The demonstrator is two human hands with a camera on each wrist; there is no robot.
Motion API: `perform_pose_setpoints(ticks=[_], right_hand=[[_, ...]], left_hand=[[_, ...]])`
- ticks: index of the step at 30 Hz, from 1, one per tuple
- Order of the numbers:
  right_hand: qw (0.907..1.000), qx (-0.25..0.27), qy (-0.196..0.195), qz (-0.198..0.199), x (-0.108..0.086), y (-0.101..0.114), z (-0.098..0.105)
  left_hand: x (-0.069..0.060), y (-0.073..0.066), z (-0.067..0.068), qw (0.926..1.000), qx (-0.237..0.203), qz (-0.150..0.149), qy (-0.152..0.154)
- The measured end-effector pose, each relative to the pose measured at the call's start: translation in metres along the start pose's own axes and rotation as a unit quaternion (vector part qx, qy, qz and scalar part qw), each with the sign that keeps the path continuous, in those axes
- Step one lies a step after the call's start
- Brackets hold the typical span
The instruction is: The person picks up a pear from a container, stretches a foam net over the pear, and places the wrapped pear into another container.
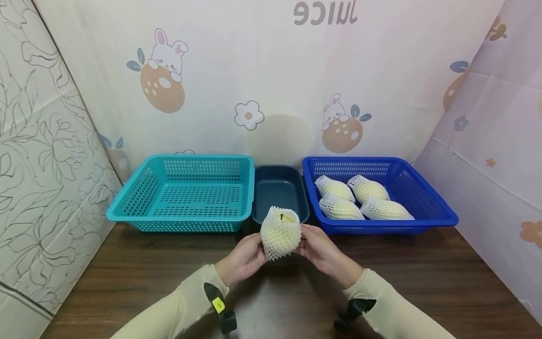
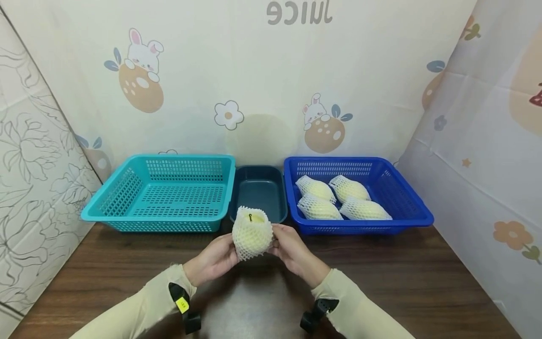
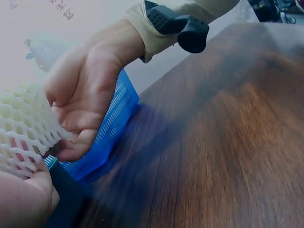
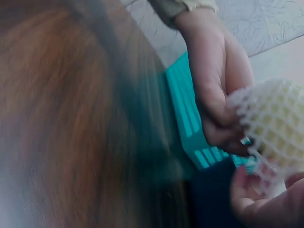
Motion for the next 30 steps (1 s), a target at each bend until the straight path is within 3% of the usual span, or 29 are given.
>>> perform_pose_setpoints(ticks=[3,6,8,11,12,14,20,30], right_hand=[[0.9969,-0.074,0.003,0.025,-0.004,0.011,0.004],[0.9843,-0.141,0.008,0.107,-0.009,0.03,0.006],[0.9626,-0.192,0.016,0.191,-0.015,0.043,0.004],[0.9127,-0.255,0.046,0.316,-0.024,0.054,-0.002],[0.8969,-0.274,0.057,0.343,-0.026,0.055,-0.004],[0.8778,-0.297,0.086,0.365,-0.026,0.051,-0.009],[0.8719,-0.343,0.096,0.336,-0.017,0.033,-0.02],[0.8498,-0.354,0.056,0.387,-0.04,0.043,-0.045]], left_hand=[[-0.001,0.001,0.0,0.9998,-0.019,0.01,-0.002],[-0.001,0.001,-0.001,0.9993,-0.032,0.017,-0.003],[-0.002,0.001,-0.002,0.9992,-0.036,0.019,-0.001],[-0.002,0.0,-0.003,0.999,-0.039,0.022,-0.003],[-0.002,0.0,-0.003,0.999,-0.039,0.023,-0.001],[-0.002,-0.001,-0.004,0.9991,-0.035,0.022,0.0],[-0.004,-0.001,-0.004,0.9995,-0.019,0.024,0.003],[-0.005,-0.001,0.0,0.999,-0.034,0.028,-0.01]])
Point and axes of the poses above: each hand's wrist, its own x-axis towards the middle knuckle, its own z-axis out of the back of the hand, y = z × x, the point moved 6 cm from there along x, towards the middle knuckle, and after that the axes turned 10 degrees about -z, right-handed, at the moved point
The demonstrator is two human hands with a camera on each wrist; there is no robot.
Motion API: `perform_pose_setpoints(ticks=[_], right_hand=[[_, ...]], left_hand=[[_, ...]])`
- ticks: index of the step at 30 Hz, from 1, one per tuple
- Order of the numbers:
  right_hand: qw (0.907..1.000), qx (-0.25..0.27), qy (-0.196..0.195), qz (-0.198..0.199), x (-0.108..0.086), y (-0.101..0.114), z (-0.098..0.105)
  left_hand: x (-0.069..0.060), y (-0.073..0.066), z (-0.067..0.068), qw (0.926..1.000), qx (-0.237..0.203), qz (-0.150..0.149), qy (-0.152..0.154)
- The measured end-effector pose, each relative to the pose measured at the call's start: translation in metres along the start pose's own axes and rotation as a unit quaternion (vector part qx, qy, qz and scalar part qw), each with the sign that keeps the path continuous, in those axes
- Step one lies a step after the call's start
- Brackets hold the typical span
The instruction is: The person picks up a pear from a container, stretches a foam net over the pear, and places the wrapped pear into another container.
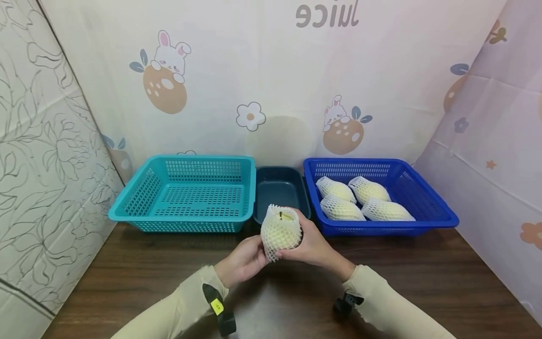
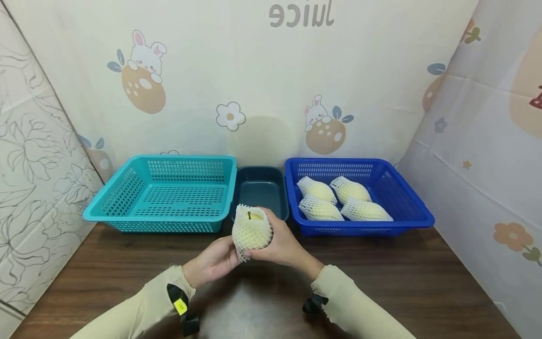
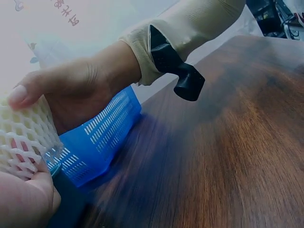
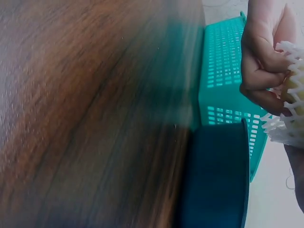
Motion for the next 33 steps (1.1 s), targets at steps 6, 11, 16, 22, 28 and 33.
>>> perform_pose_setpoints(ticks=[6,11,16,22,28,33], right_hand=[[0.9992,-0.011,-0.032,0.019,0.006,-0.013,0.009],[0.9968,-0.045,-0.065,0.013,0.012,-0.009,0.032],[0.9908,-0.079,-0.107,-0.024,0.019,0.003,0.07],[0.9763,-0.137,-0.141,-0.09,0.031,0.008,0.127],[0.9491,-0.208,-0.164,-0.17,0.042,-0.004,0.185],[0.9325,-0.254,-0.166,-0.195,0.051,-0.016,0.227]], left_hand=[[-0.003,-0.007,-0.008,0.9994,0.025,-0.008,0.024],[-0.011,-0.023,-0.013,0.9934,0.107,-0.02,0.036],[-0.019,-0.053,-0.011,0.9729,0.212,-0.079,0.046],[-0.022,-0.1,0.0,0.8744,0.434,-0.215,0.032],[-0.023,-0.122,0.017,0.7198,0.633,-0.285,0.008],[-0.02,-0.126,0.03,0.5893,0.75,-0.299,-0.009]])
Point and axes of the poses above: each hand's wrist, its own x-axis towards the middle knuckle, its own z-axis out of the back of the hand, y = z × x, the point moved 6 cm from there along x, towards the middle knuckle, and after that the axes turned 10 degrees about -z, right-handed, at the moved point
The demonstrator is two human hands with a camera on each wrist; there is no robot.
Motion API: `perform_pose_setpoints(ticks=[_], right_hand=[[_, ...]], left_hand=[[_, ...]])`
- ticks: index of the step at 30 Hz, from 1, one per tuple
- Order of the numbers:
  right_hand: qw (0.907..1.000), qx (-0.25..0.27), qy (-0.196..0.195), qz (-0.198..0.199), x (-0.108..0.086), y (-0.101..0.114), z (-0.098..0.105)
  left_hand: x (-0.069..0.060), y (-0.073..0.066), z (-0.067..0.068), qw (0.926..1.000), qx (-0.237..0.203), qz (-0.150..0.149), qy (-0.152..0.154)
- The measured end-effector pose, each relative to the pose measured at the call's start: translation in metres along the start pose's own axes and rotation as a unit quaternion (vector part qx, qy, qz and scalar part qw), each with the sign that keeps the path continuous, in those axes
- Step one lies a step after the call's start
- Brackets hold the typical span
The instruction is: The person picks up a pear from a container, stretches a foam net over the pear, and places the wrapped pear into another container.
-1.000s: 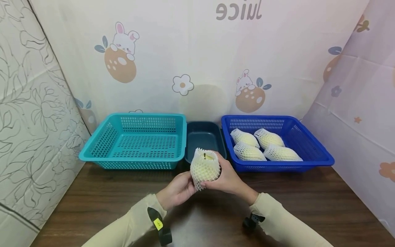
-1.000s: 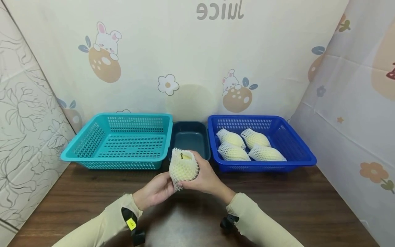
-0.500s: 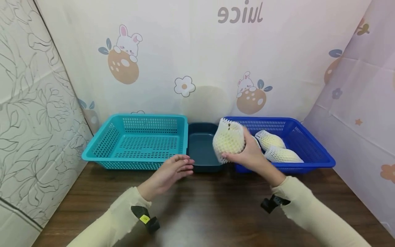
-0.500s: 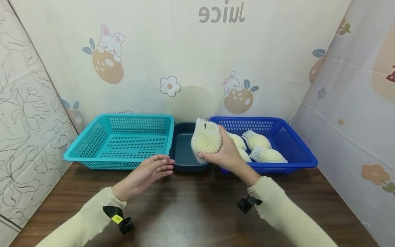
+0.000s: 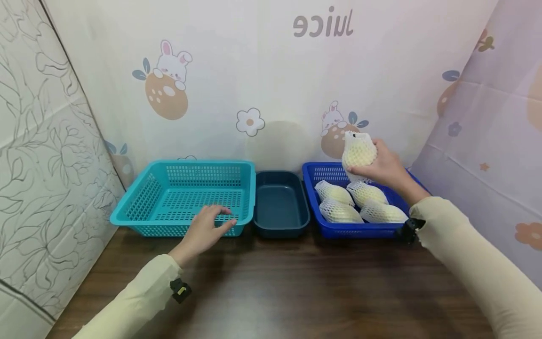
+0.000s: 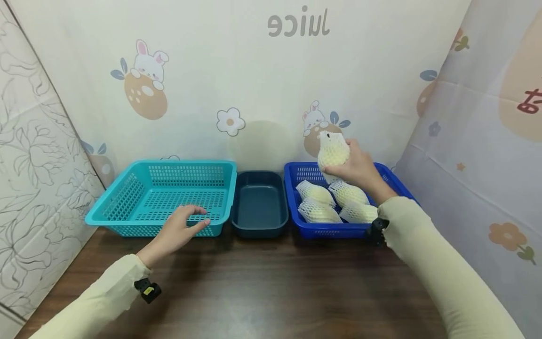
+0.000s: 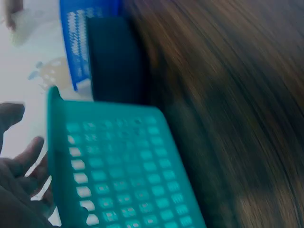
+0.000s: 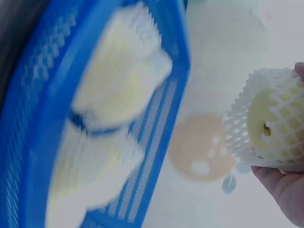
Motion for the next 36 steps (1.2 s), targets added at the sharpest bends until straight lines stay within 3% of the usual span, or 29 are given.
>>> perform_pose_setpoints(ticks=[3,7,16,24,36], right_hand=[[0.9998,-0.021,-0.001,-0.002,0.016,-0.014,0.008],[0.9993,-0.035,0.001,-0.013,0.032,-0.034,0.015],[0.9877,-0.138,0.017,-0.071,0.046,-0.076,0.014],[0.98,-0.16,0.062,-0.1,0.048,-0.11,0.004],[0.9548,-0.209,0.125,-0.171,0.049,-0.14,0.0]], left_hand=[[-0.001,0.007,-0.003,0.9975,0.065,-0.021,0.016],[-0.001,0.01,-0.008,0.9937,0.101,-0.038,0.029],[-0.007,0.008,-0.009,0.9924,0.117,-0.032,0.019],[-0.013,0.006,-0.009,0.9899,0.131,-0.055,0.002],[-0.017,0.001,-0.013,0.9906,0.127,-0.05,-0.004]])
Point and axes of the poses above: each hand's wrist, its own x-axis towards the middle knuckle, its own z-axis out of the back of the hand, y = z × x, the point moved 6 cm from there along x, towards the middle knuckle, and after that the axes turned 10 degrees about -z, right-handed, at the moved point
